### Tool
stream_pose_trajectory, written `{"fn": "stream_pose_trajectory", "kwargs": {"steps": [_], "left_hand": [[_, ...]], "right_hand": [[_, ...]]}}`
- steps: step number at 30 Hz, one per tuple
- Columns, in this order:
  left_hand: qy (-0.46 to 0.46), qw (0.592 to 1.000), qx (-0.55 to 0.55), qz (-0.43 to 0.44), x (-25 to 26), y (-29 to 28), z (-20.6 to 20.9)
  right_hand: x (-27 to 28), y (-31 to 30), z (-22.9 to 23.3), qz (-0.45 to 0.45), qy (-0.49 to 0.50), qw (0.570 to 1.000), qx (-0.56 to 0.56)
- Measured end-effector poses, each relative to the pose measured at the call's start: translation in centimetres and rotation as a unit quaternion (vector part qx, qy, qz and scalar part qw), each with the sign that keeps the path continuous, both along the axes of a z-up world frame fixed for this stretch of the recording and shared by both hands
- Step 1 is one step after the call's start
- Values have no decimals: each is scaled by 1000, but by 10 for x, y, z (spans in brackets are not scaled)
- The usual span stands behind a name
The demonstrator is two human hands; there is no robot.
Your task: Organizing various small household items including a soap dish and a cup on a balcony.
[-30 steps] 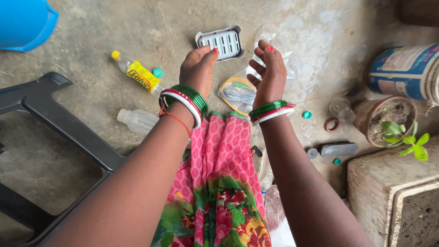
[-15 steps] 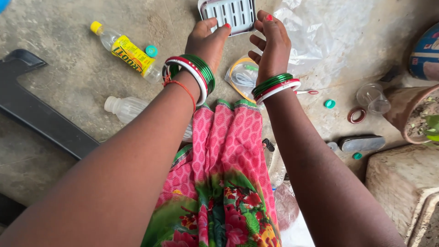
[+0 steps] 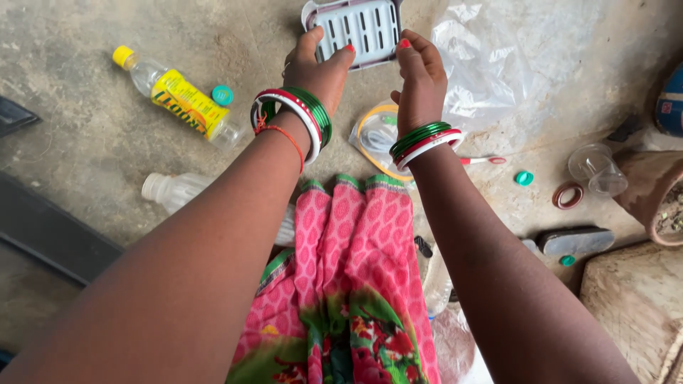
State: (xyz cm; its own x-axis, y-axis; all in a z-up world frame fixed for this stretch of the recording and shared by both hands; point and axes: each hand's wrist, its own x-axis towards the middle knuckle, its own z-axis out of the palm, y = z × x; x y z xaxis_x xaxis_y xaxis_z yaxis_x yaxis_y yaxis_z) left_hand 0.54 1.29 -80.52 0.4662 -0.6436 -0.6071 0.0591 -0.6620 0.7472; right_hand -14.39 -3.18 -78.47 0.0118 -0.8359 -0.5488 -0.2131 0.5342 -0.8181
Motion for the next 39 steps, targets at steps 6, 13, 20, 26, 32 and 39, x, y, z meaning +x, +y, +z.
{"fn": "stream_pose_trajectory", "kwargs": {"steps": [6, 13, 20, 26, 32, 39], "left_hand": [[-91, 994, 5, -55, 6, -6, -20], [-105, 992, 23, -72, 7, -15, -38], [-56, 992, 9, -113, 3, -17, -59], [-102, 984, 36, -140, 0, -15, -62], [-129, 988, 35, -74, -5, -21, -73], [-92, 986, 139, -10, -1, -20, -51]], "right_hand": [[-16, -31, -89, 23, -81, 990, -113], [0, -41, -88, 57, -22, 994, -92], [14, -35, -96, 152, 100, 975, -124], [13, -31, -103, 208, 205, 944, -153], [10, -25, -106, 267, 250, 914, -174], [13, -30, -104, 257, 244, 925, -138]]}}
